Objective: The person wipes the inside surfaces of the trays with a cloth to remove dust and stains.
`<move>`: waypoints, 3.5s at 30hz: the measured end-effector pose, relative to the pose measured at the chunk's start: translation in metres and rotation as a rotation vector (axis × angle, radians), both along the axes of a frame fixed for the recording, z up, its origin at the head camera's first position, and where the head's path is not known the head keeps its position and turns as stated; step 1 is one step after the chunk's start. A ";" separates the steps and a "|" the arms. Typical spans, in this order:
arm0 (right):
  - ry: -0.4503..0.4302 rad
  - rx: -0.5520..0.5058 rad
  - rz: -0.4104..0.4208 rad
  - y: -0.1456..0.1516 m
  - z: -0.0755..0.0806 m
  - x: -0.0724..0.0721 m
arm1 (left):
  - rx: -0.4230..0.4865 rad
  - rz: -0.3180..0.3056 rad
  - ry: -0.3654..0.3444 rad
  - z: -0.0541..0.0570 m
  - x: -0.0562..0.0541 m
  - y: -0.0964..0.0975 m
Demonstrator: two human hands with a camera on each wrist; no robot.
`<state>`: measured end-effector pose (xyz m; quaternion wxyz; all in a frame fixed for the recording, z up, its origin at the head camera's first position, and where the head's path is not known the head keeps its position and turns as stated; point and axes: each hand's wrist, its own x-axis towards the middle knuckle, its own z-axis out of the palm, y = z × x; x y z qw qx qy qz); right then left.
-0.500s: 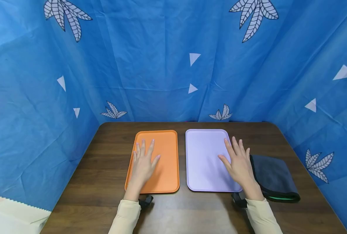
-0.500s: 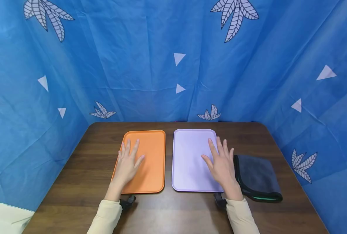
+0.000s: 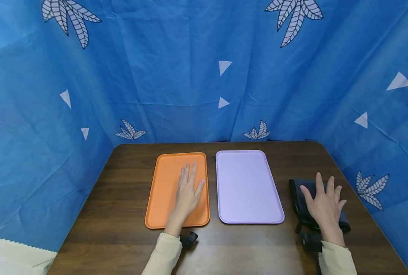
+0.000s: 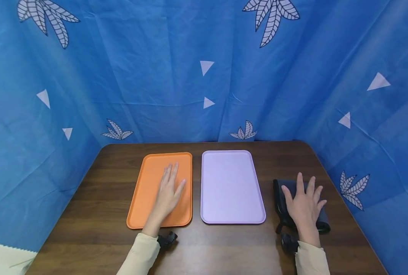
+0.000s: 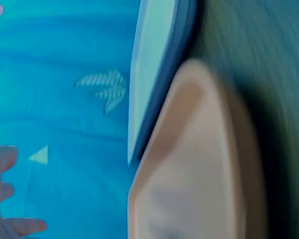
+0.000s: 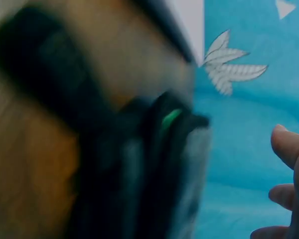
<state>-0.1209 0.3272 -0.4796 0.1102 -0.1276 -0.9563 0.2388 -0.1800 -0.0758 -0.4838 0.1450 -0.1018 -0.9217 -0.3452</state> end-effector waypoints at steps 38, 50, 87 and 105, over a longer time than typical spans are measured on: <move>-0.300 -0.046 -0.141 0.010 -0.042 -0.010 | 0.071 0.213 -0.012 -0.053 -0.039 0.102; -0.222 0.005 -0.142 0.008 -0.046 -0.014 | 0.380 0.243 -0.037 -0.050 -0.036 0.100; 0.091 -0.060 -0.254 -0.012 -0.042 -0.016 | 0.958 0.046 -0.244 -0.019 -0.012 0.087; 0.819 -0.195 -0.101 -0.075 0.104 -0.013 | 1.060 -0.079 -0.070 0.034 0.006 0.054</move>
